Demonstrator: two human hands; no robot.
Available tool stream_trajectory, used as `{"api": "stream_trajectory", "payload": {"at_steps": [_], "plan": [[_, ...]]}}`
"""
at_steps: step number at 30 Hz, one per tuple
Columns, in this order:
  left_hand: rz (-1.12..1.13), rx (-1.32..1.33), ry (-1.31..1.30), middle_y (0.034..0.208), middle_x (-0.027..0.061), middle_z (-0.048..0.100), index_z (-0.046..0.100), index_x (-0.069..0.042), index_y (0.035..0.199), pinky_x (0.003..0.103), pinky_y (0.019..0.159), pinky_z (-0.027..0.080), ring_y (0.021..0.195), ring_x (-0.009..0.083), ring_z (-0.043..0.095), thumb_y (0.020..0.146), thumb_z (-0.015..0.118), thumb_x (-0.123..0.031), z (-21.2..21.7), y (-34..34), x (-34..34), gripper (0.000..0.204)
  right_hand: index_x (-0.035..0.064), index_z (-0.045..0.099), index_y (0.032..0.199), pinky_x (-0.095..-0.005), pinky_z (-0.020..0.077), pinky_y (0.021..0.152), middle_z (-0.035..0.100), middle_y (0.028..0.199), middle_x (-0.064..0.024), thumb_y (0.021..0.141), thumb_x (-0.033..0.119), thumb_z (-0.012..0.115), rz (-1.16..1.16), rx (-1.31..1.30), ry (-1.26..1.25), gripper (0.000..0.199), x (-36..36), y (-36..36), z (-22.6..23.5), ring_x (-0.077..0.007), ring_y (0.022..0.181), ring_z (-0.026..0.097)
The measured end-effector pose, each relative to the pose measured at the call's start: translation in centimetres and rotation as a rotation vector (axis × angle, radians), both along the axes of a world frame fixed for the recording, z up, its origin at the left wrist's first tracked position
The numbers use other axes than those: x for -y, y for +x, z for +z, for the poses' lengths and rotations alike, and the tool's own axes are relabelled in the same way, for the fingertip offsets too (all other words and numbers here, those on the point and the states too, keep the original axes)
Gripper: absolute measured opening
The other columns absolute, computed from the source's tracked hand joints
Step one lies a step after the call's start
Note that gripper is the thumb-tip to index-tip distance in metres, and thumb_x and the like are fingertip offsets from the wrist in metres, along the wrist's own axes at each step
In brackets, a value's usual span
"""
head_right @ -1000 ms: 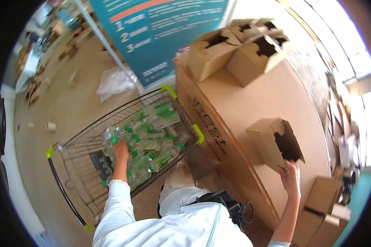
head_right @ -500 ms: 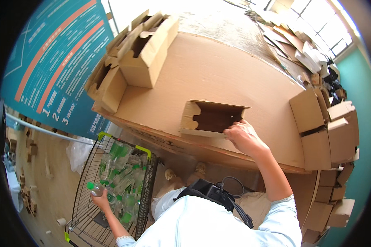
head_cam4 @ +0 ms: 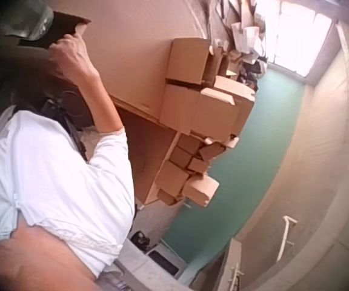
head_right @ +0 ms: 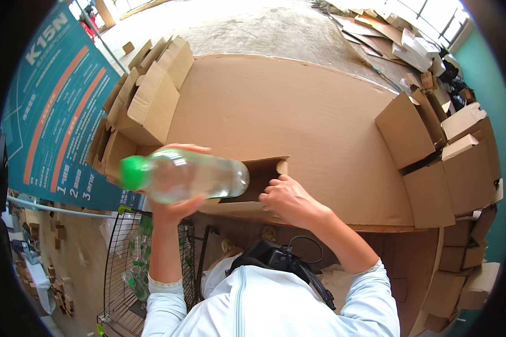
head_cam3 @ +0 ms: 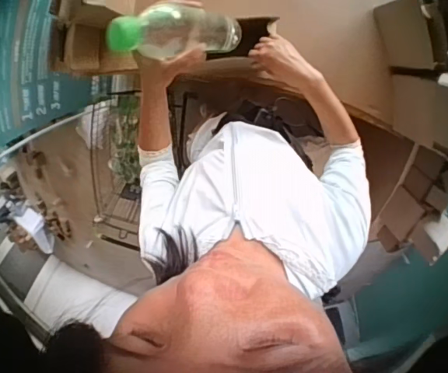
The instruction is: The person places plastic bottles into individual cardboard boxes and then stacks the boxed bottles on a workbench.
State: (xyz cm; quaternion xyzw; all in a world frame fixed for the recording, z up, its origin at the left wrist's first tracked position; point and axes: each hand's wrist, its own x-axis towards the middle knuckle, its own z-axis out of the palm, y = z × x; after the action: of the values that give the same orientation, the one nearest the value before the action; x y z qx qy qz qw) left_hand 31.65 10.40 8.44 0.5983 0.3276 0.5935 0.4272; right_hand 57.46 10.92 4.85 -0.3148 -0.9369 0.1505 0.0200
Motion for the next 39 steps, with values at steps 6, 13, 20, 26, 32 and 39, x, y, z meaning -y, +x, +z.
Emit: {"api": "stream_trajectory", "payload": {"at_steps": [6, 13, 20, 26, 32, 39], "plan": [[-0.252, -0.903, -0.135, 0.093, 0.0199, 0.067, 0.053, -0.001, 0.116, 0.039, 0.081, 0.053, 0.092, 0.0331, 0.067, 0.063, 0.086, -0.027, -1.3, 5.0, -3.7, 0.067, 0.0098, 0.056, 0.079, -0.0346, 0.0437, 0.080, 0.059, 0.080, -0.0030, 0.076, 0.020, 0.071, -0.051, -0.242, 0.143, 0.018, 0.4, 1.5, -2.5, -0.0207, 0.084, 0.056], [-0.635, -1.698, -0.275, 0.099, 0.0220, 0.068, 0.058, 0.002, 0.115, 0.042, 0.084, 0.052, 0.094, 0.0362, 0.066, 0.069, 0.077, -0.029, -6.5, 6.2, -6.0, 0.059, 0.0084, 0.054, 0.075, -0.0322, 0.0438, 0.079, 0.056, 0.073, -0.0032, 0.078, 0.016, 0.065, -0.027, -0.416, 0.191, 0.014, 0.9, 1.3, -3.9, -0.0195, 0.079, 0.054], [-0.544, -1.394, -0.265, 0.113, 0.0243, 0.063, 0.055, -0.002, 0.126, 0.045, 0.091, 0.048, 0.103, 0.0413, 0.060, 0.085, 0.064, -0.017, -9.3, 4.1, -5.2, 0.045, 0.0086, 0.056, 0.077, -0.0322, 0.0443, 0.084, 0.055, 0.075, -0.0016, 0.080, 0.016, 0.067, -0.018, -0.474, 0.192, 0.014, 0.6, 1.0, -4.2, -0.0189, 0.083, 0.053], [-0.004, -0.894, -0.190, 0.117, 0.0196, 0.064, 0.061, -0.001, 0.119, 0.040, 0.095, 0.047, 0.111, 0.0334, 0.061, 0.078, 0.076, -0.034, -0.2, -0.2, 1.1, 0.054, 0.0111, 0.055, 0.120, -0.0403, 0.0444, 0.100, 0.059, 0.116, -0.0126, 0.071, 0.022, 0.081, -0.364, -0.758, 0.185, 0.057, 1.1, 1.9, -3.9, -0.0305, 0.115, 0.055], [0.388, -0.825, -0.290, 0.104, 0.0170, 0.064, 0.064, -0.001, 0.111, 0.042, 0.090, 0.049, 0.103, 0.0336, 0.061, 0.070, 0.083, -0.026, -7.5, -3.1, 6.0, 0.052, 0.0035, 0.060, 0.108, -0.0398, 0.0507, 0.091, 0.062, 0.114, -0.0088, 0.075, 0.016, 0.078, -0.441, -0.771, -0.016, 0.040, 1.0, 0.7, -6.0, -0.0303, 0.109, 0.058], [0.215, -0.835, 0.110, 0.081, 0.0054, 0.067, 0.069, -0.006, 0.084, 0.036, 0.078, 0.049, 0.086, 0.0266, 0.060, 0.062, 0.082, -0.003, -6.6, -2.5, 4.7, 0.026, 0.0096, 0.062, 0.123, -0.0393, 0.0487, 0.097, 0.058, 0.128, -0.0091, 0.072, 0.011, 0.079, -0.442, -0.733, -0.161, 0.054, 0.6, 1.2, -3.4, -0.0283, 0.117, 0.057]]}}
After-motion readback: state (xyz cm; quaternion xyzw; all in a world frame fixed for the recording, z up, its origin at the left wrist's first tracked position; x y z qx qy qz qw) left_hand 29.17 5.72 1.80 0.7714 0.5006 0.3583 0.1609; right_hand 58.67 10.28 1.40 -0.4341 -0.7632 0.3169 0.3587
